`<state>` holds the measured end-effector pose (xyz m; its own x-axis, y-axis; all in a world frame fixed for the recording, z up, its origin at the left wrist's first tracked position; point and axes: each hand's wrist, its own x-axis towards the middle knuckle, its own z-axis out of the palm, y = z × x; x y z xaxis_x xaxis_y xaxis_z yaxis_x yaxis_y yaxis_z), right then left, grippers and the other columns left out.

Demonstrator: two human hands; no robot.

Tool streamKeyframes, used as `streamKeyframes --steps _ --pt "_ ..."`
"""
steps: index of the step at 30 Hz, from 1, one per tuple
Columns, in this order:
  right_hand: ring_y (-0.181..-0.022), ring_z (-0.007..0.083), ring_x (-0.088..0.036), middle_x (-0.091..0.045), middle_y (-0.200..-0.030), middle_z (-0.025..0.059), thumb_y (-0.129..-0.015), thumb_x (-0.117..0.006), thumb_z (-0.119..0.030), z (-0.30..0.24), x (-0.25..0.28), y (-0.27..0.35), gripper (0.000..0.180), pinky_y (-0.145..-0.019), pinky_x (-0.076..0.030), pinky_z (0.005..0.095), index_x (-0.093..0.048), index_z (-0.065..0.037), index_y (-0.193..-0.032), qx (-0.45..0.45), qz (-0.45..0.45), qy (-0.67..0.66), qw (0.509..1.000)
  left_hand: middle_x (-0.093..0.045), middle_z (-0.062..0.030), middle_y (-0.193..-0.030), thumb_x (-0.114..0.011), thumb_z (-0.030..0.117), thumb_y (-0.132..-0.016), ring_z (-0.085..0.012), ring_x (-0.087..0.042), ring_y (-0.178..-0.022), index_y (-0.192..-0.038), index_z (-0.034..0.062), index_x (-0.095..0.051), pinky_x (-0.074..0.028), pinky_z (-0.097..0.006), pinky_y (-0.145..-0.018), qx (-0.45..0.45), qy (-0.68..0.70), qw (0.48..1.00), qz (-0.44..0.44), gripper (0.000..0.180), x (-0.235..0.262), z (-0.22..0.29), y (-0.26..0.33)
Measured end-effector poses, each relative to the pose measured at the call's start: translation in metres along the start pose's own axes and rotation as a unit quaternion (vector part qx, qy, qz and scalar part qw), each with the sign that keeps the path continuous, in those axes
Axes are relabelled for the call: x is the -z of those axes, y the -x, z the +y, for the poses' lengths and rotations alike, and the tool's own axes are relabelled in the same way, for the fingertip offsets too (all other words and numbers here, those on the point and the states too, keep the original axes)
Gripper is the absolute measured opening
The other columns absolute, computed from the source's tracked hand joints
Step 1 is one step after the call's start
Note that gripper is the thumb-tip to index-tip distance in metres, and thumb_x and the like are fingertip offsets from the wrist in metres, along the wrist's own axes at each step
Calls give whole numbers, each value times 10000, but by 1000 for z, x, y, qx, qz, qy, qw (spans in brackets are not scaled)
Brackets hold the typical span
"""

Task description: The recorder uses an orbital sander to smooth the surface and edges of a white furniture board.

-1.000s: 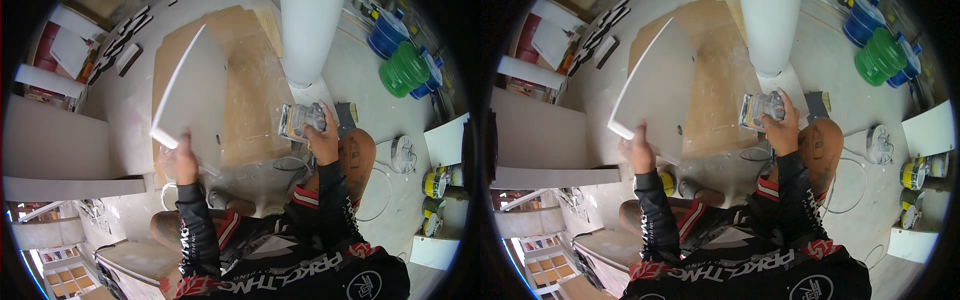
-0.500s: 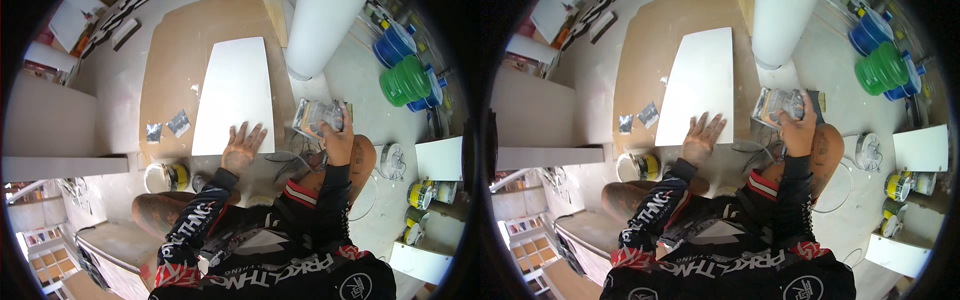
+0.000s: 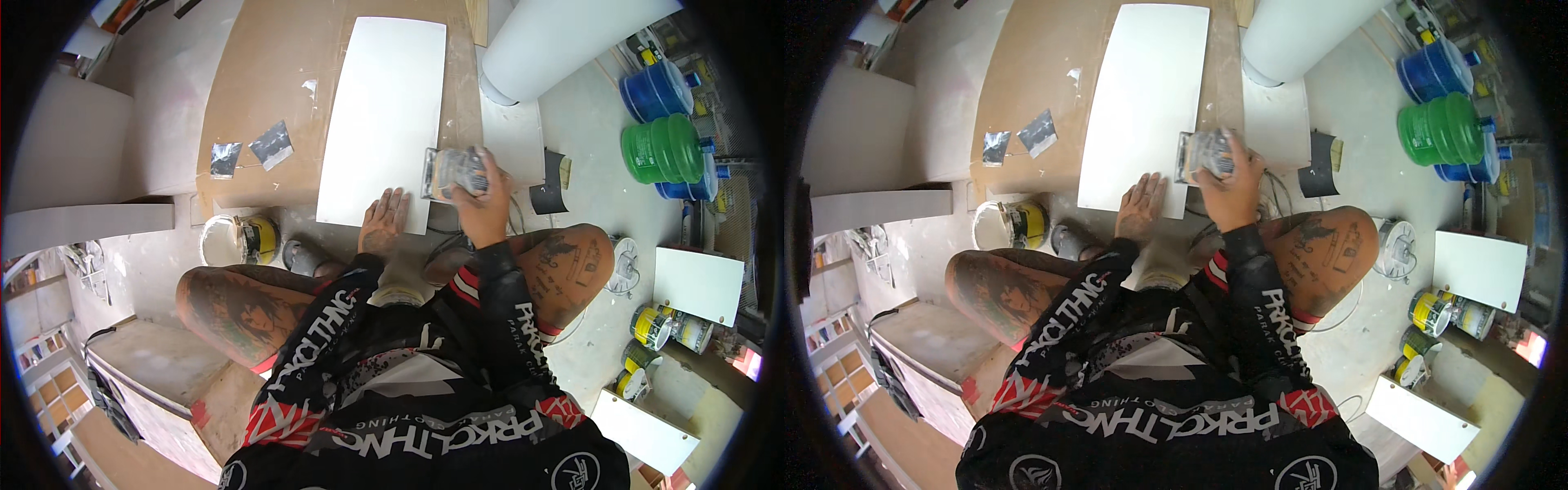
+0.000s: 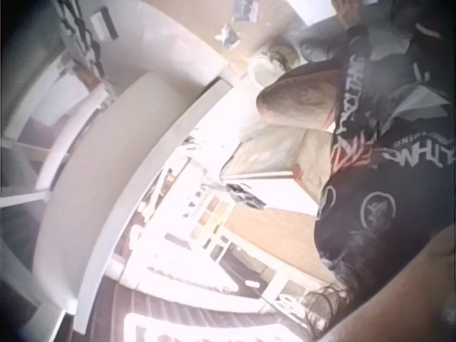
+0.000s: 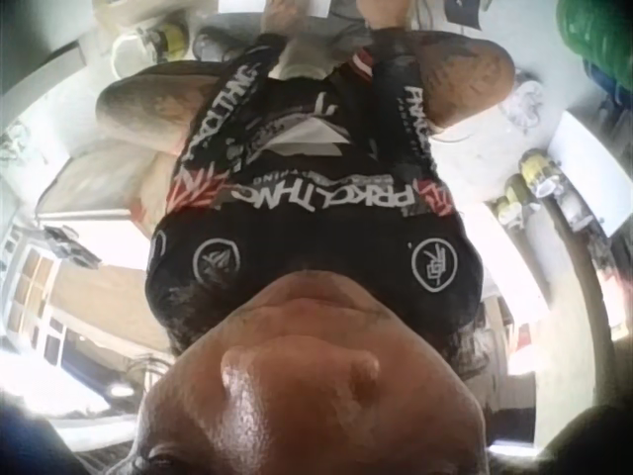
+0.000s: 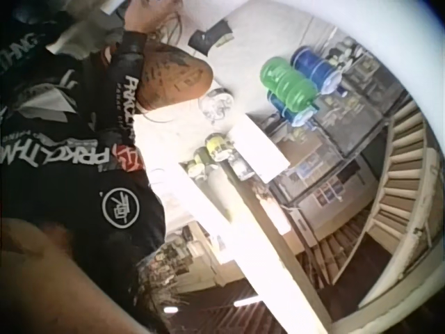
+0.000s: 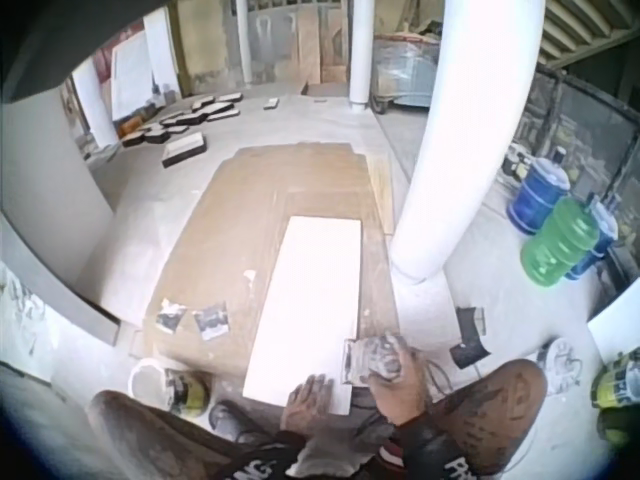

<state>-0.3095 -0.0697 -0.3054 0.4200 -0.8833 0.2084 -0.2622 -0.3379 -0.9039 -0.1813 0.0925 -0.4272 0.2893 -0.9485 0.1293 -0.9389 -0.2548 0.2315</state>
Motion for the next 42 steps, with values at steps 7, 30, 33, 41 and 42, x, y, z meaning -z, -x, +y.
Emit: streamKeyframes --steps 7,30,33,41,42 --pt "-1058 341 -629 -485 -1230 189 -746 -767 -102 -7 -36 -6 748 -913 -544 391 -543 -227 -1448 -14 -77 175 982 -465 -191 -1521 -678 268 -825 -379 -362 -1443 -1536 -26 -323 -269 -510 -1196 140 161 977 -20 847 42 -19 -8" --pt "-1138 355 -573 -566 -1278 206 -756 -704 -215 31 -130 -210 749 -997 -483 423 -470 -257 -1467 -10 -79 163 983 -30 -286 -1659 -436 639 -998 -584 13 -1493 -1607 158 -220 -50 -762 -1131 308 65 942 -114 806 22 -172 -94" --pt "-1174 354 -547 -586 -1290 164 -753 -700 -239 42 -140 -260 751 -1032 -452 420 -470 -251 -1469 9 -43 232 972 -29 -277 -1663 -423 645 -1001 -581 22 -1494 -1611 173 -210 -44 -764 -1129 310 72 939 -131 801 29 -170 -95" --pt "-1322 413 -445 -632 -1327 178 -776 -699 -366 47 -171 -379 802 -1088 -424 440 -427 -218 -1517 -69 -9 291 954 68 -240 -1675 -407 664 -998 -558 89 -1503 -1627 208 -150 -14 -740 -1146 335 88 916 -203 818 43 -168 -98" --pt "-1335 415 -445 -627 -1342 183 -778 -694 -378 47 -174 -393 809 -1093 -423 428 -420 -220 -1522 -54 -15 299 953 92 -234 -1676 -407 658 -1000 -548 109 -1505 -1631 218 -128 -6 -732 -1152 337 87 913 -214 819 43 -165 -102"
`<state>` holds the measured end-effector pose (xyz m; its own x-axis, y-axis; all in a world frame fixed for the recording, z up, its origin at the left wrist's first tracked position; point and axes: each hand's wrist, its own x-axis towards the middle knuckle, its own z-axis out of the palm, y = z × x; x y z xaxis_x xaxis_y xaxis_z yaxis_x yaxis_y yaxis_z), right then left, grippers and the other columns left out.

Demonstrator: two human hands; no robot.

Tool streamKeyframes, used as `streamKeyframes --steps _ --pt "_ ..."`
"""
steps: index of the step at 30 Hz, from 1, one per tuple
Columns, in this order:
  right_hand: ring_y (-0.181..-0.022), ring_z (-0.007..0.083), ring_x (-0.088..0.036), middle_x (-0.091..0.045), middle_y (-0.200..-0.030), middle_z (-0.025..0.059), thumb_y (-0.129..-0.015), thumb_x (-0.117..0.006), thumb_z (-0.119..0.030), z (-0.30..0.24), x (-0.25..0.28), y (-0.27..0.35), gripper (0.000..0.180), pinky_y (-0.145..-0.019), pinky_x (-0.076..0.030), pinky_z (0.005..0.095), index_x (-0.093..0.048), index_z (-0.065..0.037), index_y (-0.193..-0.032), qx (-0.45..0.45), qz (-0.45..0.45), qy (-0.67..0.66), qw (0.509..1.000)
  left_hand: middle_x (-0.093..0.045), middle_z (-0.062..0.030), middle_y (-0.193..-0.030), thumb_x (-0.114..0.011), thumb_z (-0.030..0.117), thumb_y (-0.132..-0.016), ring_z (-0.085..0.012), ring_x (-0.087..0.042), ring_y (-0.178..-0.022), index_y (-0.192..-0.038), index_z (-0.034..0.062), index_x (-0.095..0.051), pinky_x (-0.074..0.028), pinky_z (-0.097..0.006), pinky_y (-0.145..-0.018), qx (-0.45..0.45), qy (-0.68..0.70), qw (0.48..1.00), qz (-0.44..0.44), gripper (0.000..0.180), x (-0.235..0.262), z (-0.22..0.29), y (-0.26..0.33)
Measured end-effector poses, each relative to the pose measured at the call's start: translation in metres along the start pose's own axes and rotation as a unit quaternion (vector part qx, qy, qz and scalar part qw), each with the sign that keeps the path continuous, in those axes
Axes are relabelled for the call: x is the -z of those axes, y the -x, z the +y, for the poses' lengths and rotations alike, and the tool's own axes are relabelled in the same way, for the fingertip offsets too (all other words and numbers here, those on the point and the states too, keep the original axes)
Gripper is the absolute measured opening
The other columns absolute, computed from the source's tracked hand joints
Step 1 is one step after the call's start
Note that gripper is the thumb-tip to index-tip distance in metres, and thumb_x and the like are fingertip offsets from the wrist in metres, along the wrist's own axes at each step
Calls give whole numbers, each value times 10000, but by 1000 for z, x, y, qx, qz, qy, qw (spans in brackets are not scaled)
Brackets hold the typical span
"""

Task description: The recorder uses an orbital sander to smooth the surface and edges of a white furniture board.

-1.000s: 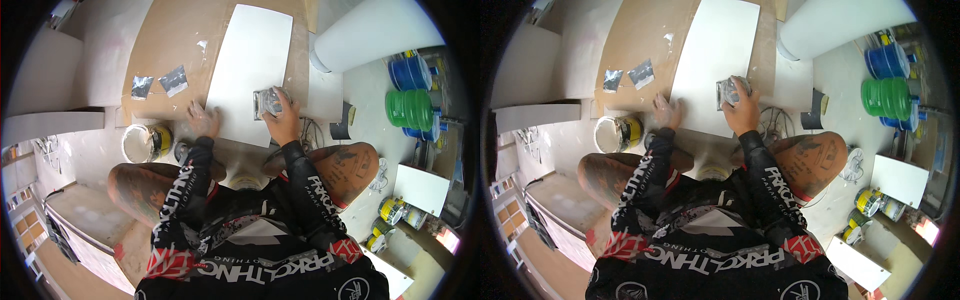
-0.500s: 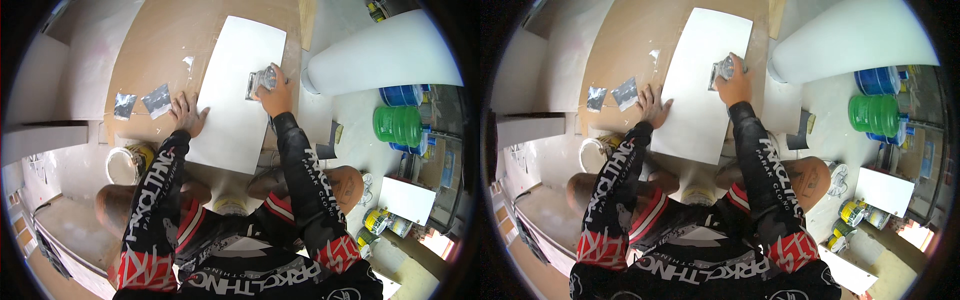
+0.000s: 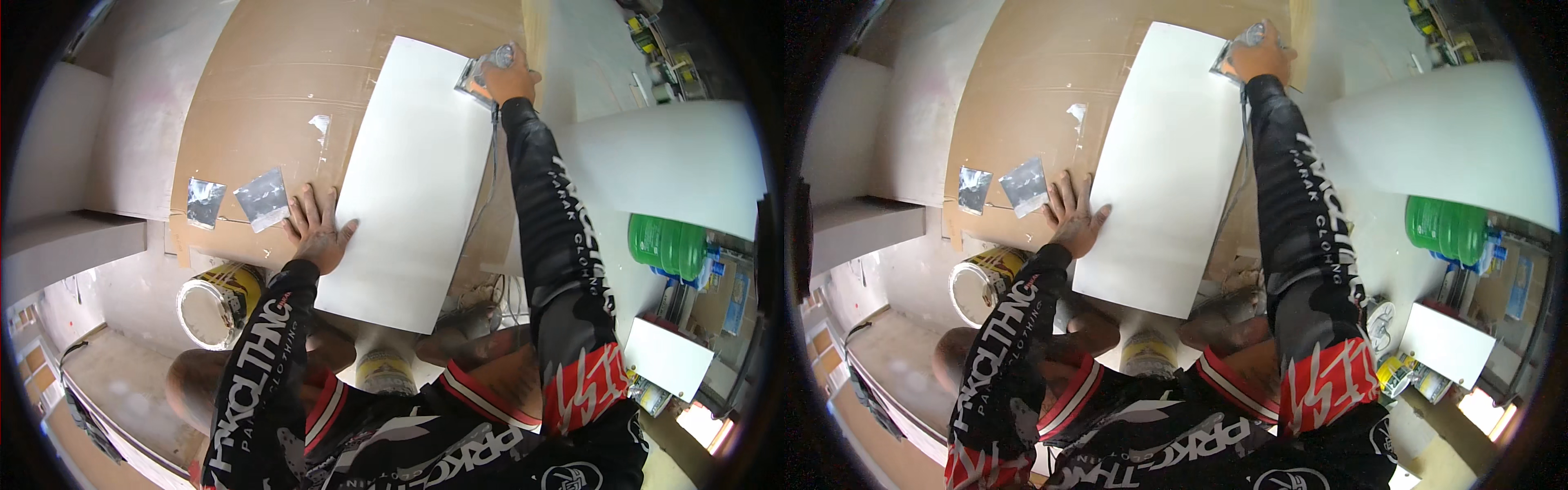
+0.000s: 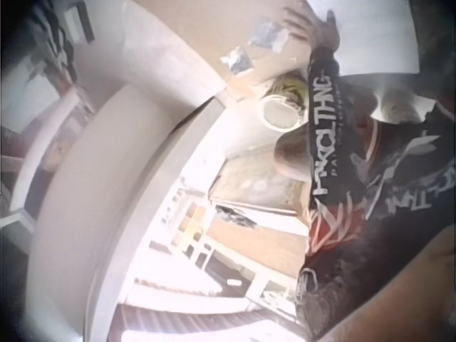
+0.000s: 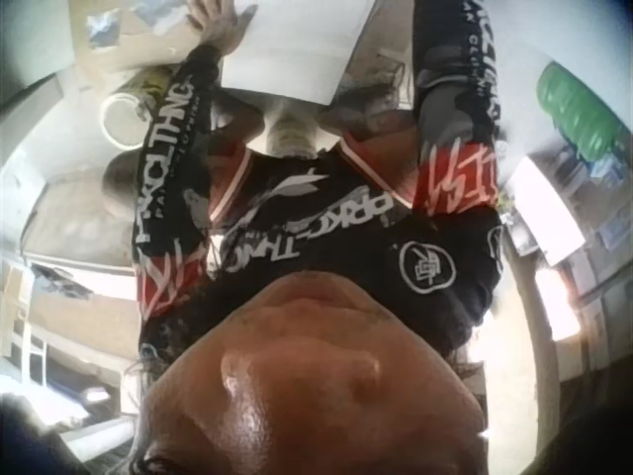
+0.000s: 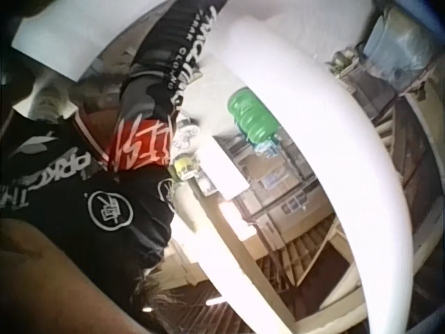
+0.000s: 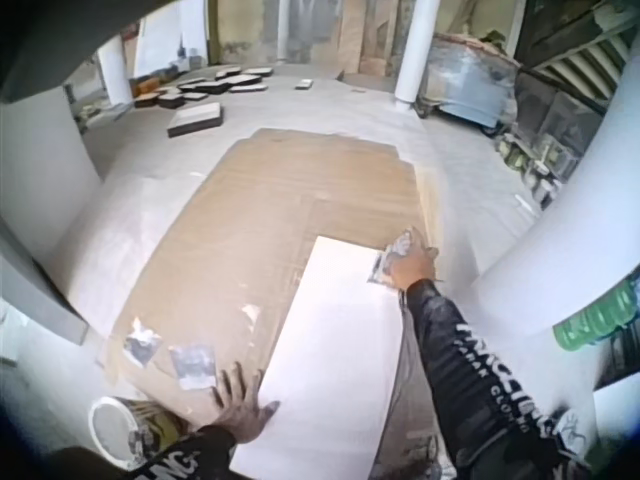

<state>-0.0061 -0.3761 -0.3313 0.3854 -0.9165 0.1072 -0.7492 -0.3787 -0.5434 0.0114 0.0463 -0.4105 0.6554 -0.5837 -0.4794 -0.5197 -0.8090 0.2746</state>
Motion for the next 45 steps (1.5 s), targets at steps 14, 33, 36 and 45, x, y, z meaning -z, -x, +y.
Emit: streamKeyframes --steps 14,33,36,45 --pt "-1266 351 -566 -701 -1236 114 -835 -690 -290 -78 -96 -58 327 -1090 -430 438 -741 -141 -1123 489 -68 316 810 91 -256 -1673 -391 651 -1010 -557 119 -1501 -1632 215 -126 13 -742 -1137 -4 26 1000 -13 805 7 3 2" --pt "-1008 415 -654 -464 -1302 194 -778 -760 -215 -74 -3 240 758 -888 -571 463 -479 -335 -1471 188 -163 -121 961 61 -212 -1690 -361 671 -1008 -523 100 -1519 -1634 243 -143 26 -723 -1146 -13 37 999 33 789 -5 0 -2" --pt "-1009 396 -657 -464 -1312 196 -769 -773 -194 -59 5 253 766 -884 -574 457 -486 -298 -1472 201 -114 -123 965 67 -205 -1692 -385 658 -1007 -512 113 -1522 -1633 247 -145 31 -714 -1151 -10 43 999 20 787 -2 1 0" --pt "-1014 330 -666 -502 -1319 160 -744 -792 -301 -66 -19 149 787 -930 -551 424 -492 -356 -1470 135 -102 -121 978 67 -213 -1689 -396 646 -1012 -514 119 -1520 -1632 248 -151 39 -709 -1153 5 45 999 27 776 -1 0 2"
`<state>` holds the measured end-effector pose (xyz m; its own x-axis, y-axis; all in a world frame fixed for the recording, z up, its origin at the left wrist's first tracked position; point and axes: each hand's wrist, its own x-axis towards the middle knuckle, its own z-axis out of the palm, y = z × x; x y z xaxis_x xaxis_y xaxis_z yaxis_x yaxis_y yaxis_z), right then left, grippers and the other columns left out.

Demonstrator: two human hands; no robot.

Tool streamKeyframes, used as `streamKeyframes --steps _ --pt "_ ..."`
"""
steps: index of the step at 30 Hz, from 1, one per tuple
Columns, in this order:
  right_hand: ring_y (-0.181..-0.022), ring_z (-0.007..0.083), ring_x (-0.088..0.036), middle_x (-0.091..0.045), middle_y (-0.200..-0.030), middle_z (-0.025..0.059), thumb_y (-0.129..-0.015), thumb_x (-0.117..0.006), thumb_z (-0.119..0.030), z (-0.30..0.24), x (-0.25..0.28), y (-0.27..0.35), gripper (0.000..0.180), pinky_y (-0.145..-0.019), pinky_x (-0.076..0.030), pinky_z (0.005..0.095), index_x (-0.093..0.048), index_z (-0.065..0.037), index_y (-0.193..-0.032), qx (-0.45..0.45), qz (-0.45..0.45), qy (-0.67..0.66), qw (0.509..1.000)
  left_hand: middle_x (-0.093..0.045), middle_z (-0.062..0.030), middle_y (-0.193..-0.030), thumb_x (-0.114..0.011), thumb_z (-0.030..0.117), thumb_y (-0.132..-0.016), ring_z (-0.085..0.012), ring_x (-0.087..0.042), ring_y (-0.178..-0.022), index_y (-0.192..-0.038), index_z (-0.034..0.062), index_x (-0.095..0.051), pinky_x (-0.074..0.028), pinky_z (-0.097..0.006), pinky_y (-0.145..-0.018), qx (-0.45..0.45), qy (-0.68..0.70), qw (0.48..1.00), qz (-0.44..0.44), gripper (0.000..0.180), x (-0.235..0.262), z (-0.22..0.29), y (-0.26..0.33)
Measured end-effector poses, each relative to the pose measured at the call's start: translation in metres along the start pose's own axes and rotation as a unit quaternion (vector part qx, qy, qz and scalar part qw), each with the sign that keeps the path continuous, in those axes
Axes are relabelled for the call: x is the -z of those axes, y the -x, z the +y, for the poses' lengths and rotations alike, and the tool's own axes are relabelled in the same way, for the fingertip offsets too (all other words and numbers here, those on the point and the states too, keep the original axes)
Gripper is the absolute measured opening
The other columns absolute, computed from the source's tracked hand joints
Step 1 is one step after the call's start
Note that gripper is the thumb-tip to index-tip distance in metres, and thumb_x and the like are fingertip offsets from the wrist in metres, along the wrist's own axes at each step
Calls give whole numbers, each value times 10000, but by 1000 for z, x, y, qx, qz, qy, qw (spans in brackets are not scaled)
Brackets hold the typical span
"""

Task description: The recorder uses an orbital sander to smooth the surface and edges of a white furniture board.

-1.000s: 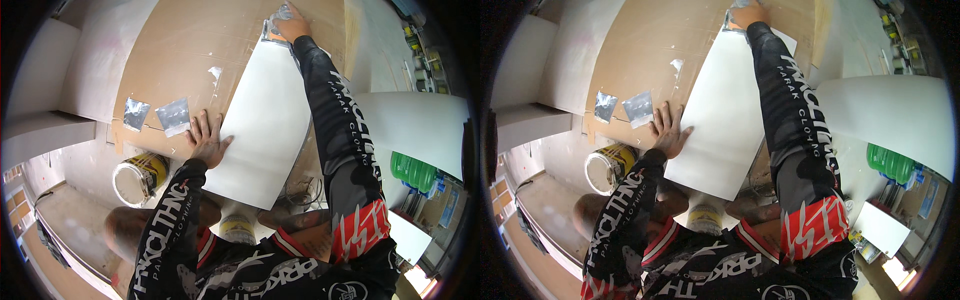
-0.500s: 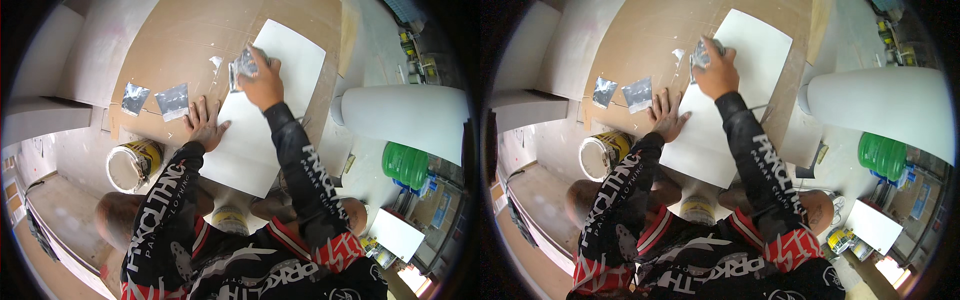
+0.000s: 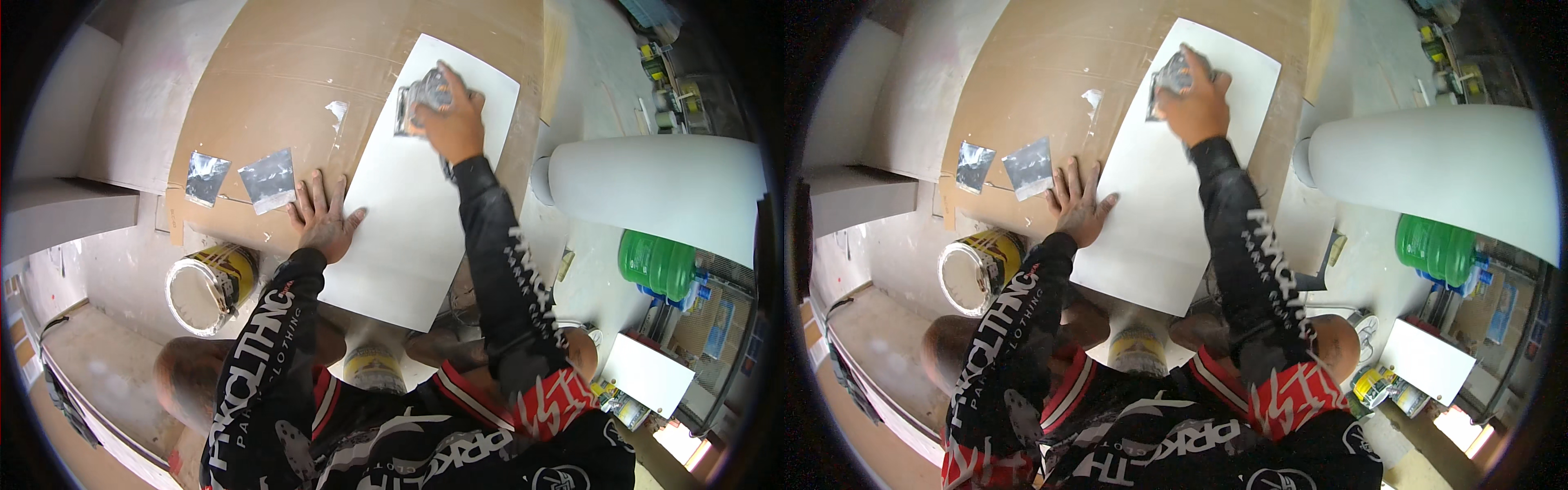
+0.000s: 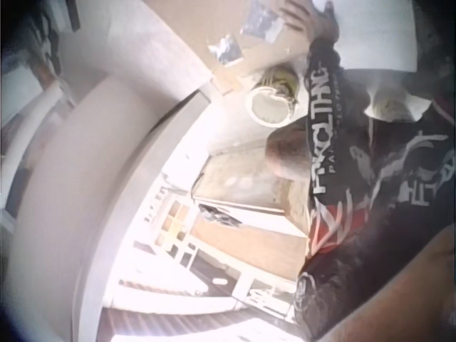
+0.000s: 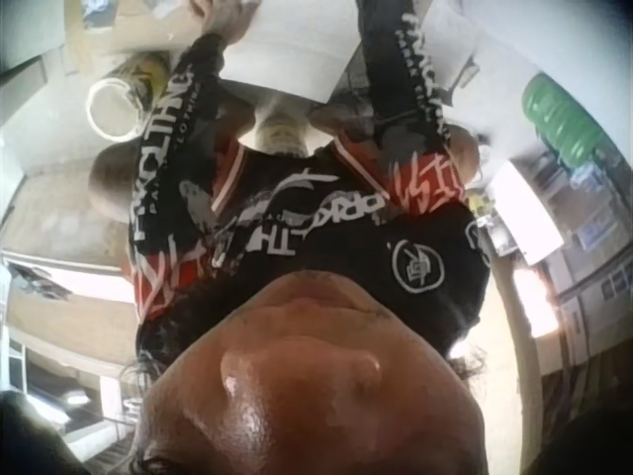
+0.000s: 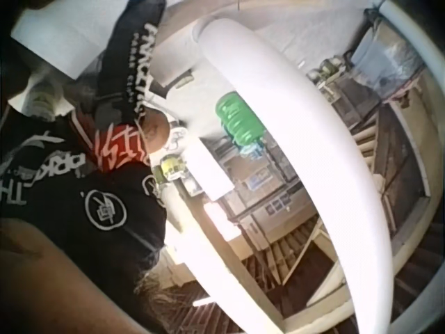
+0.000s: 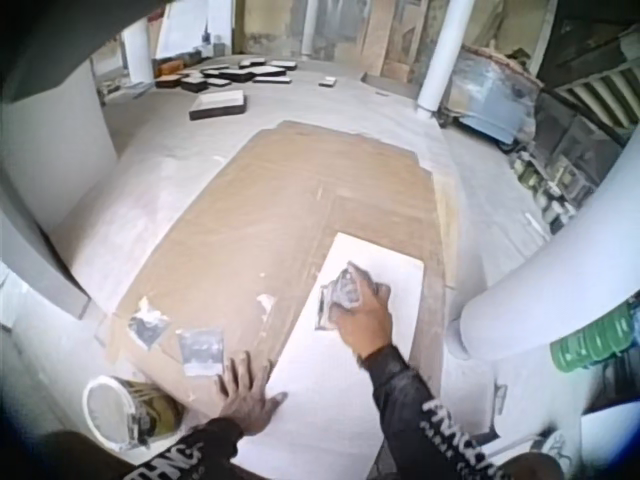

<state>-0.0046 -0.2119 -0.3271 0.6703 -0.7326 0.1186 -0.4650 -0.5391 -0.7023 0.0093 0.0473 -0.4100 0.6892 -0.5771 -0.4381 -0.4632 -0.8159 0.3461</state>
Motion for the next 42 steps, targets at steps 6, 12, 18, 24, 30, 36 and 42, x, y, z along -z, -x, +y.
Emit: streamKeyframes --steps 6,12,18,24,30,36,42 --pt "-1197 293 -602 -660 -1294 127 -750 -806 -369 38 -11 -121 826 -1054 -452 356 -493 -187 -1493 39 0 -7 999 69 -217 -1688 -384 654 -1013 -519 114 -1517 -1634 245 -143 41 -715 -1148 1 -4 1000 -8 781 0 1 2" --pt "-1237 321 -605 -627 -1354 196 -758 -796 -375 68 6 -190 864 -1055 -464 365 -458 -125 -1512 2 25 -9 1000 73 -213 -1689 -372 646 -1019 -529 120 -1512 -1635 247 -137 46 -727 -1138 -5 3 1000 -9 771 0 4 1" --pt "-1278 318 -573 -608 -1371 212 -755 -802 -312 73 28 -140 844 -1055 -460 360 -469 -105 -1503 17 18 1 1000 65 -208 -1690 -370 646 -1019 -525 110 -1516 -1634 249 -139 39 -715 -1149 -4 -5 1000 -4 768 -1 0 0" --pt "-1053 282 -626 -595 -1250 122 -780 -774 -296 48 28 -24 760 -976 -513 374 -494 -255 -1485 39 11 20 999 60 -200 -1693 -375 644 -1019 -517 100 -1520 -1633 248 -151 36 -709 -1155 -7 -4 1000 4 764 -3 4 -4" --pt "-992 329 -670 -494 -1276 151 -773 -782 -273 -2 16 78 743 -887 -574 417 -511 -331 -1463 40 -36 -7 999 55 -192 -1696 -377 642 -1018 -509 96 -1524 -1630 254 -168 44 -703 -1156 -1 -6 1000 12 754 -6 1 -3" --pt "-928 315 -695 -495 -1285 150 -767 -787 -278 -18 0 67 752 -874 -579 410 -510 -357 -1461 47 -52 -19 997 53 -193 -1696 -378 648 -1015 -507 98 -1525 -1630 255 -169 45 -704 -1156 3 1 1000 8 760 -3 0 0" --pt "-992 254 -680 -567 -1270 118 -753 -807 -332 17 -13 -46 796 -926 -555 390 -505 -264 -1486 37 1 5 999 53 -206 -1693 -376 654 -1013 -520 92 -1521 -1629 256 -170 33 -715 -1150 0 -1 1000 17 762 -7 -2 -1"
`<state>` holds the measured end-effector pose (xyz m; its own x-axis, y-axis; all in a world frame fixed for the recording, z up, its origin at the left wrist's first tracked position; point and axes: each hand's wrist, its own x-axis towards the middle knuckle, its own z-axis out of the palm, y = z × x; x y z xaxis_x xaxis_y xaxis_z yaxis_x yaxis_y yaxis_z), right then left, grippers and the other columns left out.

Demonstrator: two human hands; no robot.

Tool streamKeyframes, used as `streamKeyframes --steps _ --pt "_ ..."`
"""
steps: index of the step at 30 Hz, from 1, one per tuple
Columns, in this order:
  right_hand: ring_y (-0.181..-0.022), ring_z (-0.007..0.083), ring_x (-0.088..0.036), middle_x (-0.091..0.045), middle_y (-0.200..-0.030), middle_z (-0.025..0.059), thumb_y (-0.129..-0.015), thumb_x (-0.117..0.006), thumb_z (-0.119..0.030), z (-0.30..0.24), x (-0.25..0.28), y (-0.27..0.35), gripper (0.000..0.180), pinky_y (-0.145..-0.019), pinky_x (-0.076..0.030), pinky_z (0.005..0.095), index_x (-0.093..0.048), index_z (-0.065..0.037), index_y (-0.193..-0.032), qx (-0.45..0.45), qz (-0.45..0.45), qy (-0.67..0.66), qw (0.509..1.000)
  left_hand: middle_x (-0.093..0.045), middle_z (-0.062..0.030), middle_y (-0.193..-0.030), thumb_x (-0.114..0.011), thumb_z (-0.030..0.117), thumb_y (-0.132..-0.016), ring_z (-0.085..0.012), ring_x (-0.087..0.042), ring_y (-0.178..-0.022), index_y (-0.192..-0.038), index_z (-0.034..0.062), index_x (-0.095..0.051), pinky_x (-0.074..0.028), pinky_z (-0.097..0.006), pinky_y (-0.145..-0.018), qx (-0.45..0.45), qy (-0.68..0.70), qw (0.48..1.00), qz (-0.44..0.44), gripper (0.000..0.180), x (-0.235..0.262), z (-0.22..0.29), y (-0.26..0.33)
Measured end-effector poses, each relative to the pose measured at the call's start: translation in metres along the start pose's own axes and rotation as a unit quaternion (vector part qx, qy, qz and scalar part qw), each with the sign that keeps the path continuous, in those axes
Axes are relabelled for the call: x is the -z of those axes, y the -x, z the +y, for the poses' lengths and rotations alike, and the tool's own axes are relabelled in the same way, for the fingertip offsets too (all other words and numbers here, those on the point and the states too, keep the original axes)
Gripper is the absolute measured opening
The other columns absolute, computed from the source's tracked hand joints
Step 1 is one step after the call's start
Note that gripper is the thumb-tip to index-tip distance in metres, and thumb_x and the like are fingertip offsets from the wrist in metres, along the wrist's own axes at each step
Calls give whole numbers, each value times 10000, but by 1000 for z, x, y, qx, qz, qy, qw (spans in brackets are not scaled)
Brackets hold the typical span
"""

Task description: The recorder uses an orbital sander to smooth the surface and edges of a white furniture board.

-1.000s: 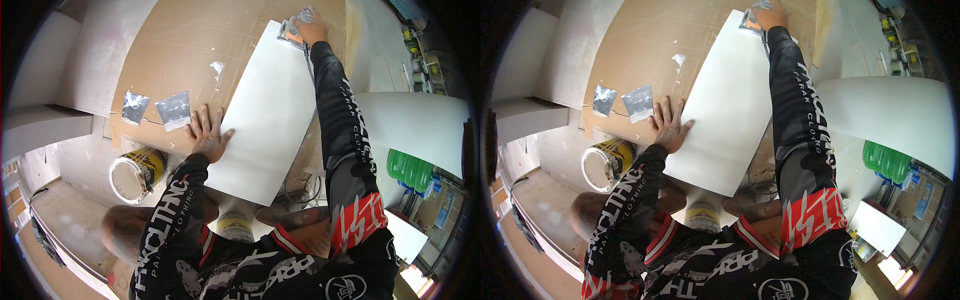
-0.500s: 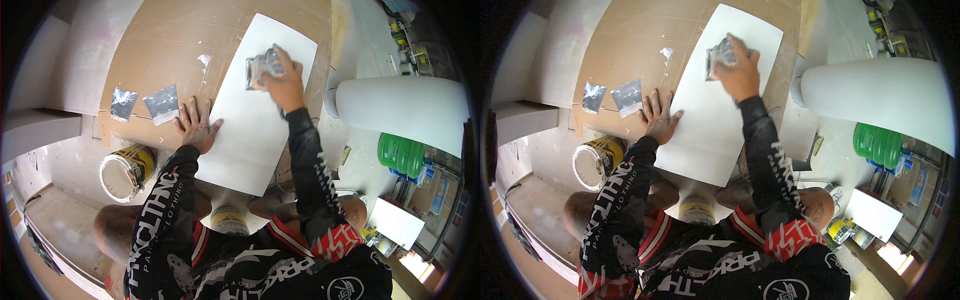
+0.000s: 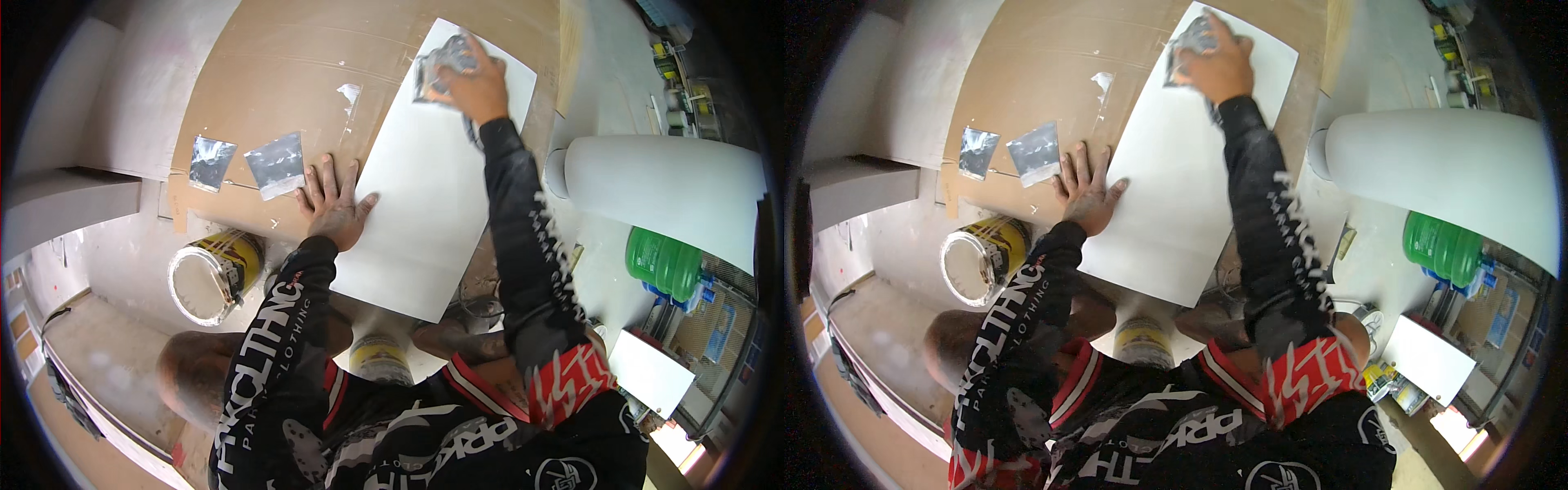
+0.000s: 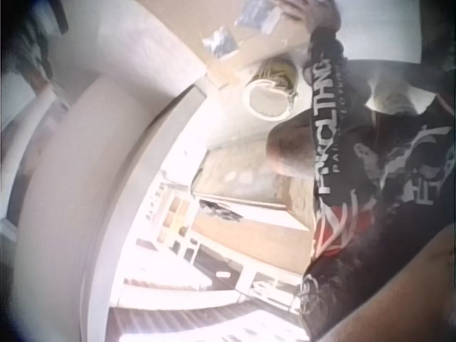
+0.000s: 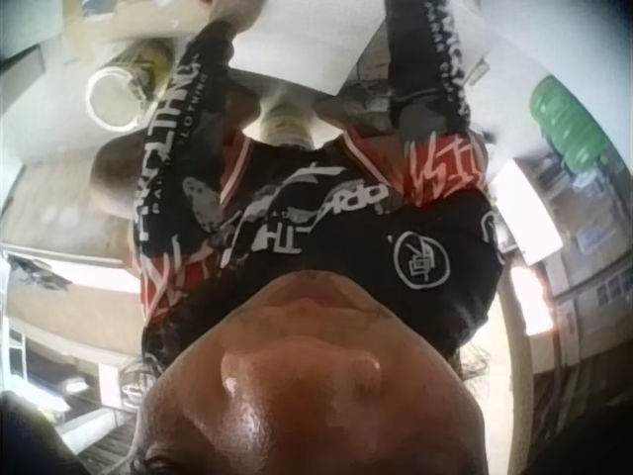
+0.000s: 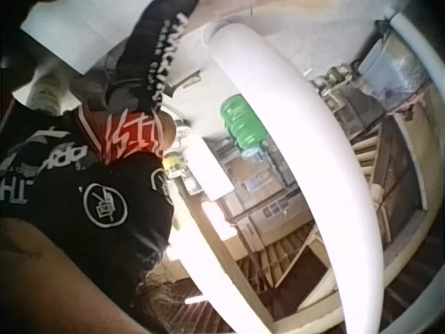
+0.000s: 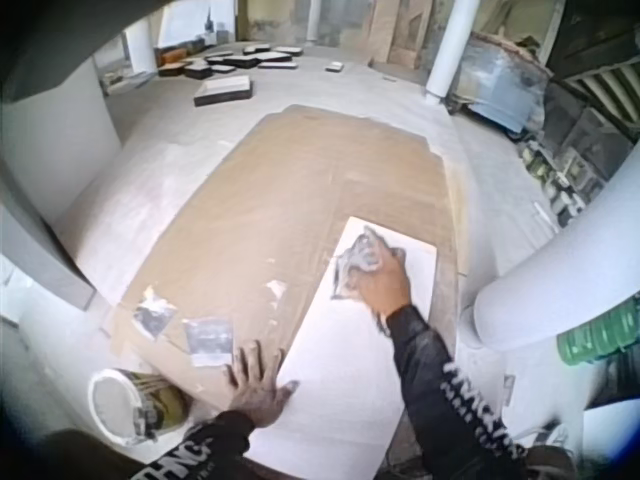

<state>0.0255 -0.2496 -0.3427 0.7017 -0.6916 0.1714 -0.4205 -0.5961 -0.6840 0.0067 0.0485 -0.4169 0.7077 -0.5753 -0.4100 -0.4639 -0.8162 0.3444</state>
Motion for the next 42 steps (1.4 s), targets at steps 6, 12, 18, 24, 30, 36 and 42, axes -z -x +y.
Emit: streamKeyframes --steps 6,12,18,24,30,36,42 --pt "-1127 259 -652 -662 -1281 185 -762 -797 -348 73 34 -104 838 -995 -497 338 -480 -130 -1507 7 52 47 998 51 -178 -1698 -396 654 -1008 -494 104 -1528 -1627 269 -187 44 -702 -1161 -3 9 1000 1 758 3 6 -1" --pt "-1104 260 -665 -661 -1284 187 -766 -797 -301 66 58 -81 815 -975 -508 342 -493 -81 -1489 -95 5 -56 994 45 -200 -1693 -392 654 -1009 -511 102 -1522 -1625 262 -186 42 -709 -1154 -1 4 1000 3 758 2 2 0" --pt "-1056 333 -612 -606 -1233 167 -754 -794 -281 32 47 32 812 -963 -517 369 -485 -247 -1504 -24 17 4 1000 27 -211 -1690 -375 659 -1012 -531 87 -1516 -1626 262 -172 37 -721 -1146 -4 -3 1000 6 759 -1 -2 -2" --pt "-1087 367 -628 -479 -1282 203 -767 -791 -235 -13 48 148 785 -950 -549 415 -494 -270 -1493 -34 -12 -41 999 33 -209 -1690 -376 655 -1013 -533 84 -1515 -1624 266 -179 15 -729 -1143 -14 -6 1000 15 751 -4 1 -3" --pt "-1161 373 -588 -473 -1328 217 -780 -790 -231 -20 48 184 783 -936 -554 417 -482 -244 -1500 10 -12 5 1000 33 -207 -1691 -377 640 -1016 -532 81 -1516 -1622 260 -185 14 -732 -1141 -7 -10 1000 13 741 -3 -1 -3" --pt "-1140 340 -591 -567 -1289 188 -770 -798 -261 12 52 94 806 -925 -542 420 -474 -240 -1508 -48 9 -60 997 23 -198 -1693 -383 659 -1008 -510 91 -1523 -1620 263 -218 24 -718 -1155 -4 -3 1000 25 747 -3 -3 -1" --pt "-1085 250 -653 -637 -1306 171 -758 -843 -287 84 66 -44 864 -922 -542 333 -464 -127 -1518 -43 49 -12 998 25 -196 -1694 -386 669 -1003 -509 91 -1524 -1622 266 -211 31 -717 -1154 1 -8 1000 23 758 -3 -2 -1"
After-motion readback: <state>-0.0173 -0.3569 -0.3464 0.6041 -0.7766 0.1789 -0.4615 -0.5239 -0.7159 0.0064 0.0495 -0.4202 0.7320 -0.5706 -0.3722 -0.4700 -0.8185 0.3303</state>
